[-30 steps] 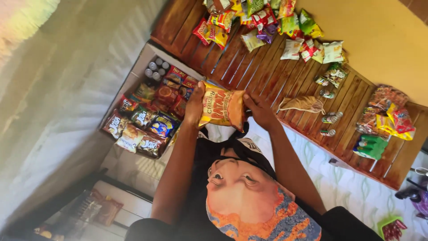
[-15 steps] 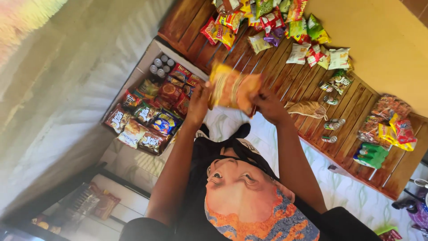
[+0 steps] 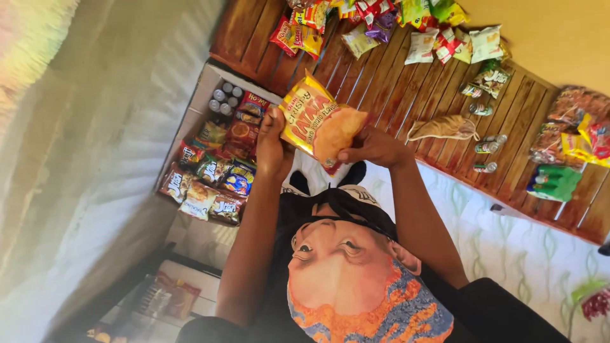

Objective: Sorting and organizing various snack packets and small tins into a cardboard box.

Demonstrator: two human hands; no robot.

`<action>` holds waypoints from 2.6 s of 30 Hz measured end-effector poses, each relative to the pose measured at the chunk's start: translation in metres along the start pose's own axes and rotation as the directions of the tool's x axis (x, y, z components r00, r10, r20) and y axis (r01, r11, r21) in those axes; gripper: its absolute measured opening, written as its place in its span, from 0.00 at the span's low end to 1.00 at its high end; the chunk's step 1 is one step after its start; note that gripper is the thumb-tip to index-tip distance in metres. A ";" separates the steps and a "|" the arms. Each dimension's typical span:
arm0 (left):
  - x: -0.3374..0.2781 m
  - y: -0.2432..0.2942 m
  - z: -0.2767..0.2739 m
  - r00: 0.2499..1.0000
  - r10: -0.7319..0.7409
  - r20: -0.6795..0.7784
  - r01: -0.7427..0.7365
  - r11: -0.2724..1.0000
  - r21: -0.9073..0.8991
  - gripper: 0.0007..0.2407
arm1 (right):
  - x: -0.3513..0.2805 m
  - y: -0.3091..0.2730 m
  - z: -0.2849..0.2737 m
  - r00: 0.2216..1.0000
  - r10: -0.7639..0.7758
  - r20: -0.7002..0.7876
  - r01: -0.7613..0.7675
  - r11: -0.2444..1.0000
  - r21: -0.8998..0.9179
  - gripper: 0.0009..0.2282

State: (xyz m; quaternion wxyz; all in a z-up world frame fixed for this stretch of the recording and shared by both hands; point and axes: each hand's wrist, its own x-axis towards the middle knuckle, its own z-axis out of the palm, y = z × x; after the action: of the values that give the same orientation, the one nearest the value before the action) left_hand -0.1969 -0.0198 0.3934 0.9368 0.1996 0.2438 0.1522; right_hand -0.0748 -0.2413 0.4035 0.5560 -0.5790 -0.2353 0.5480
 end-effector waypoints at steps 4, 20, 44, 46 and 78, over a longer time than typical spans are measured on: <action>0.007 0.006 -0.004 0.997 0.054 0.057 -0.060 0.993 0.104 0.07 | -0.008 0.034 -0.028 0.997 -0.033 0.067 0.039 0.996 -0.085 0.17; 0.004 0.000 -0.023 0.951 -0.259 0.169 0.145 0.858 0.493 0.09 | 0.006 0.026 0.004 0.915 -0.166 -0.368 0.127 0.984 -0.128 0.14; -0.047 -0.008 -0.011 0.884 -0.411 0.221 -0.092 0.312 0.946 0.20 | -0.011 -0.042 0.036 0.869 -0.348 -0.352 0.092 0.812 -0.576 0.13; -0.051 -0.009 0.000 0.863 -0.380 0.334 -0.249 0.255 0.934 0.21 | -0.009 -0.043 0.042 0.899 -0.338 -0.278 0.107 0.786 -0.609 0.13; -0.045 -0.043 -0.018 0.906 0.415 0.085 -0.223 0.295 0.929 0.16 | 0.006 0.004 0.047 0.518 -0.648 -0.558 -0.040 0.634 -0.772 0.09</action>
State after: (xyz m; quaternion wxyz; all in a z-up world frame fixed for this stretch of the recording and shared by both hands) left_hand -0.2355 -0.0693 0.3769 0.5864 0.7193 0.3209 0.1890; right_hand -0.1161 -0.2193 0.4081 0.4273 -0.8669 -0.2550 -0.0294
